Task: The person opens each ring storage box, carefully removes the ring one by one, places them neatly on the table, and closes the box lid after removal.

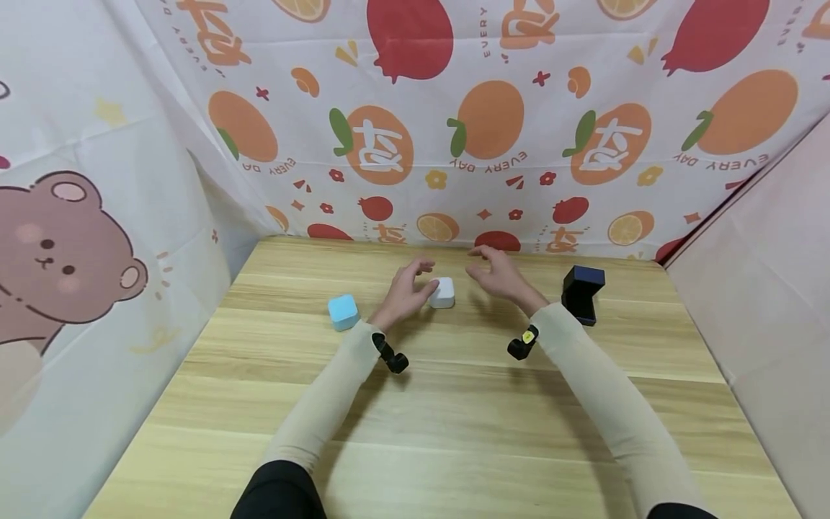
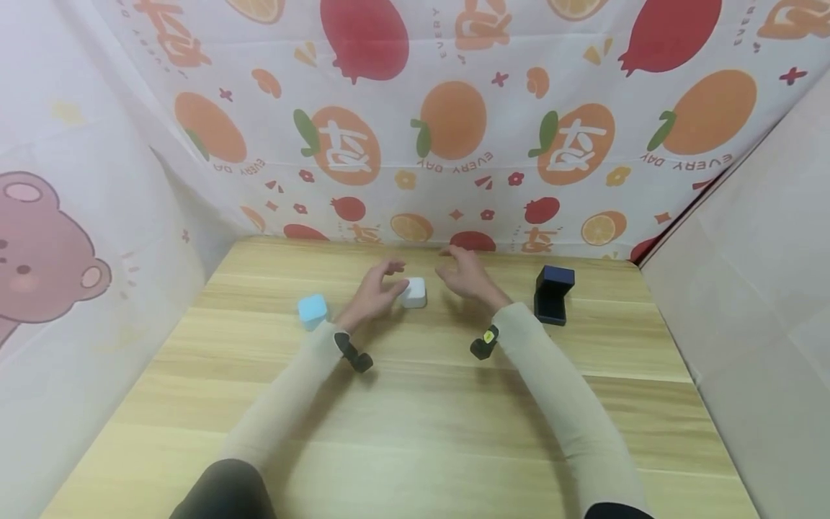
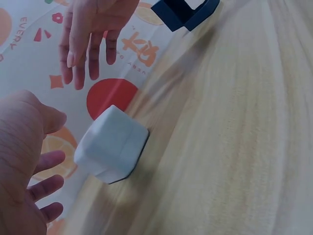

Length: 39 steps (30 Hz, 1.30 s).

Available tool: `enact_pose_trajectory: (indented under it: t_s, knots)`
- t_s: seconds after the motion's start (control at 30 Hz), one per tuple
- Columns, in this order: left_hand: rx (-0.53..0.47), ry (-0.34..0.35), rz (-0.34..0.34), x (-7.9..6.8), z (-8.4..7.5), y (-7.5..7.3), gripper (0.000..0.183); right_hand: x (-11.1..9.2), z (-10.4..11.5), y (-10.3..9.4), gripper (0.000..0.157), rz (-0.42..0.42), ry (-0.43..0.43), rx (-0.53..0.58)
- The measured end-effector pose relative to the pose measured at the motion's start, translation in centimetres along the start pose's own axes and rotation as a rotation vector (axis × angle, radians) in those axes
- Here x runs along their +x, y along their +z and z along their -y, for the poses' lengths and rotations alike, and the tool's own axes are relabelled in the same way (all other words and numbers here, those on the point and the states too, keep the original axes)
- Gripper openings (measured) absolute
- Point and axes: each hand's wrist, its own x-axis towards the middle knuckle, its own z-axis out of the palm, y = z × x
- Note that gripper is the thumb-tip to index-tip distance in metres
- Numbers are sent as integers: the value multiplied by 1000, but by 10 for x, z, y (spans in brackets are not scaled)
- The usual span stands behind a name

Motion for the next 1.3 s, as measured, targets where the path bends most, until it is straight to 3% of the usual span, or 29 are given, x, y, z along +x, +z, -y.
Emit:
enact_pose_trajectory:
  t_s: [0.37, 0.8, 1.3]
  knots:
    - [16, 1, 33, -8, 7, 1, 54, 2, -3, 17, 44, 37, -45, -1]
    - [-12, -49, 49, -14, 12, 3, 73, -1, -2, 33, 44, 72, -129, 44]
    - [43, -48, 52, -20, 15, 4, 72, 0, -3, 46, 48, 127, -113, 6]
